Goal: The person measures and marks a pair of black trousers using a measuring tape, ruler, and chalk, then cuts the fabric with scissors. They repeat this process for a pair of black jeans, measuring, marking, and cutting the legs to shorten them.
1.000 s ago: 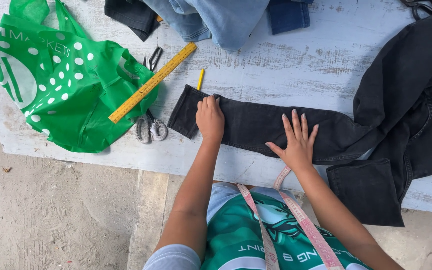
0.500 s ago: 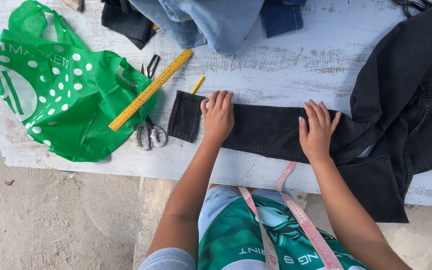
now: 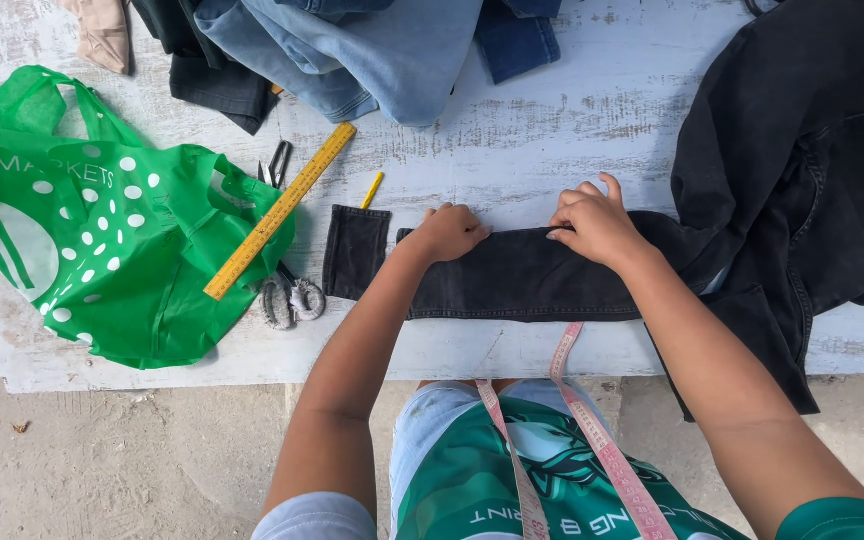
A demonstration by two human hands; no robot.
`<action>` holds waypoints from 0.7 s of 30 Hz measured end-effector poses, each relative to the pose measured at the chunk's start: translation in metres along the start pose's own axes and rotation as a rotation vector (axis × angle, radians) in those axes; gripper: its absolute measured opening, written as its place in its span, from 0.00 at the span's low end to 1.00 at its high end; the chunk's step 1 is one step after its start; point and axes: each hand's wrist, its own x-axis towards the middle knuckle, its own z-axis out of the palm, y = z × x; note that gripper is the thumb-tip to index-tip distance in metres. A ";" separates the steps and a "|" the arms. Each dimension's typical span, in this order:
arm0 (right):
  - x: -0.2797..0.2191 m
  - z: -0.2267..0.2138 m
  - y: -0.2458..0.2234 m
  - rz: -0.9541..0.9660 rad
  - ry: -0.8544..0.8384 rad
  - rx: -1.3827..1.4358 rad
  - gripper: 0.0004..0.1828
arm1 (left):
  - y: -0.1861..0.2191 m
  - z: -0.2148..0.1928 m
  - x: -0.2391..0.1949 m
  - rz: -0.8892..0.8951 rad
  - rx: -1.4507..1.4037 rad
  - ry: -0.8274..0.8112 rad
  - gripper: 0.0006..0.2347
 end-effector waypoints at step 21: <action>-0.092 0.103 -0.041 -0.123 0.579 -0.007 0.13 | 0.027 0.008 0.035 -0.078 -0.319 -0.232 0.13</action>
